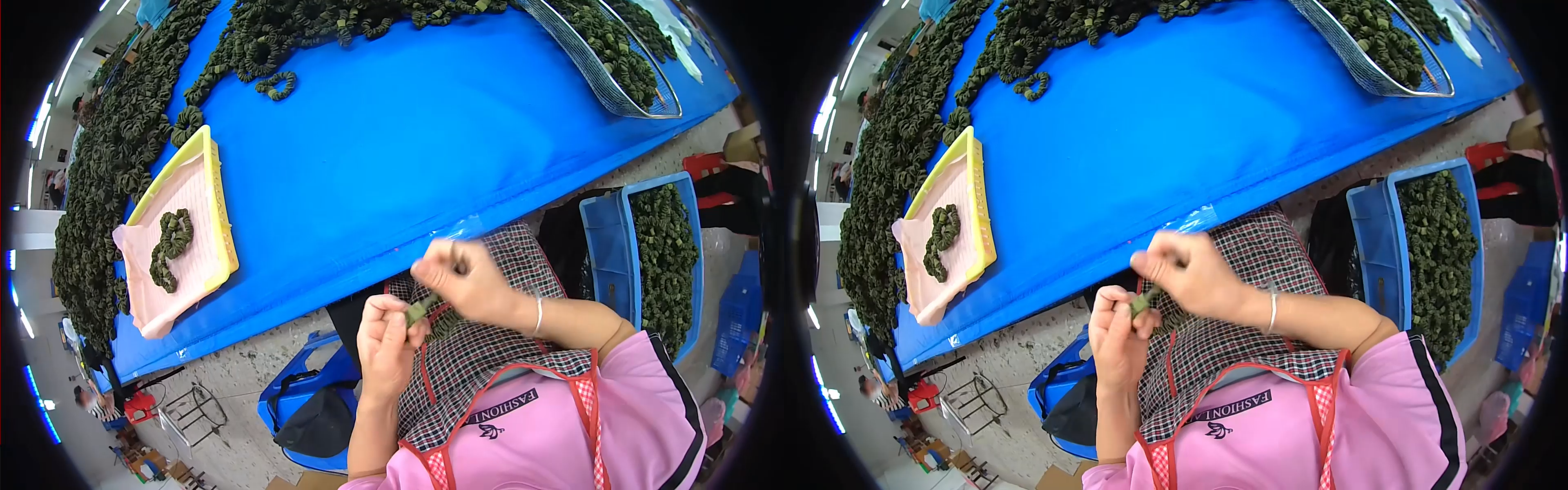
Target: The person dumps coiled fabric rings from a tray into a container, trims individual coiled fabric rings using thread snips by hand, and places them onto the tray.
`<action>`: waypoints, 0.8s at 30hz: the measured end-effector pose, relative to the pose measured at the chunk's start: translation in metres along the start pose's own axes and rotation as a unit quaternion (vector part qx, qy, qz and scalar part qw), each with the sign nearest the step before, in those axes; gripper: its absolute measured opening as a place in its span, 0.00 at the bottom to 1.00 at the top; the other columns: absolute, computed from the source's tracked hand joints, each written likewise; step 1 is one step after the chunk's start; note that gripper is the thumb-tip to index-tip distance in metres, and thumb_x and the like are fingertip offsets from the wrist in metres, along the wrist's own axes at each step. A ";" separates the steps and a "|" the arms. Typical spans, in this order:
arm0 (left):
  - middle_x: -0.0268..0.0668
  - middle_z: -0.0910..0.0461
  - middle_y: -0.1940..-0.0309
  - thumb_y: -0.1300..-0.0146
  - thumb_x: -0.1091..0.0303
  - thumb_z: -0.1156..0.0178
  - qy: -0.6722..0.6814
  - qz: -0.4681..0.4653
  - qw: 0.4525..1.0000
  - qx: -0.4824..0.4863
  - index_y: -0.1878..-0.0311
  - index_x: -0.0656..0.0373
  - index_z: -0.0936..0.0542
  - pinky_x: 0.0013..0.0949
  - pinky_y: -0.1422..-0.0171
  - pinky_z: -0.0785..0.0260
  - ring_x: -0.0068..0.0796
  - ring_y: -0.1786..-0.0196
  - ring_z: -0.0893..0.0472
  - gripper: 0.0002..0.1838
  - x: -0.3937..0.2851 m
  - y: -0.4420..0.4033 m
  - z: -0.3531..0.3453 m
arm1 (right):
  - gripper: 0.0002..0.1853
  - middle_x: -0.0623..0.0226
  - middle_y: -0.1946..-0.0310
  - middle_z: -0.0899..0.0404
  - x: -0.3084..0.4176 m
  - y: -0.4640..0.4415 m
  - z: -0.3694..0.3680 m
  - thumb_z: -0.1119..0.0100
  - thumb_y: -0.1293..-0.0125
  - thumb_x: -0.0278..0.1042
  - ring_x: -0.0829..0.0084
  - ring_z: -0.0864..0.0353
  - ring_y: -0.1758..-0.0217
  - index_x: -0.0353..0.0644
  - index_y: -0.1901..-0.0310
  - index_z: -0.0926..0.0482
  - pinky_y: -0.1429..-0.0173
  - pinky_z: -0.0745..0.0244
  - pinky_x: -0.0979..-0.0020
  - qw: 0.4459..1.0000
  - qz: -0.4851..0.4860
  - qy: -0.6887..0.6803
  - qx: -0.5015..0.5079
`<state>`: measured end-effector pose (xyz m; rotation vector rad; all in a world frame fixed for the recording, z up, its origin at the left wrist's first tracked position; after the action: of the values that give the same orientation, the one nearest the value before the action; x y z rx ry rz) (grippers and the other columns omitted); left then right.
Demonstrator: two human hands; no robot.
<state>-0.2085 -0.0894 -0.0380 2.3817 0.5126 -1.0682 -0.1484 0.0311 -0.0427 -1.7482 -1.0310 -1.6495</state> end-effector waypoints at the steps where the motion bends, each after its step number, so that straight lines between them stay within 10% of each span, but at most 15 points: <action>1: 0.28 0.37 0.83 0.35 0.70 0.53 0.050 -0.001 0.999 -0.007 0.55 0.61 0.35 0.25 0.69 0.42 0.15 0.79 0.40 0.08 0.000 0.001 0.001 | 0.13 0.83 0.85 0.39 0.002 -0.005 0.008 0.42 0.39 0.38 0.90 0.46 0.80 0.40 0.77 0.29 0.79 0.50 0.82 0.998 -0.023 -0.050 -0.030; 8: 0.20 0.41 0.87 0.36 0.63 0.50 -0.059 0.116 0.991 0.036 0.48 0.66 0.32 0.20 0.78 0.51 0.10 0.84 0.45 0.18 0.001 0.000 0.001 | 0.08 0.84 0.88 0.39 0.006 0.000 0.016 0.41 0.41 0.34 0.92 0.45 0.84 0.39 0.70 0.26 0.81 0.52 0.83 0.997 -0.057 -0.051 -0.001; 24: 0.27 0.28 0.86 0.44 0.72 0.40 -0.419 -0.048 0.905 -0.050 0.62 0.65 0.25 0.16 0.80 0.46 0.08 0.83 0.34 0.09 -0.014 0.020 -0.008 | 0.09 0.80 0.85 0.35 0.020 0.014 0.016 0.45 0.39 0.30 0.92 0.41 0.83 0.38 0.59 0.28 0.79 0.48 0.84 0.998 0.029 0.058 0.011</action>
<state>-0.2025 -0.1027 -0.0170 1.5855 0.3446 -1.8930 -0.1279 0.0397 -0.0230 -1.6323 -0.9331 -1.6755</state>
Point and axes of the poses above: each hand's wrist, its own y-axis away from the middle knuckle, its own z-axis out of the back of the hand, x = y × z, the point moved 4 cm from there along -y, towards the middle knuckle
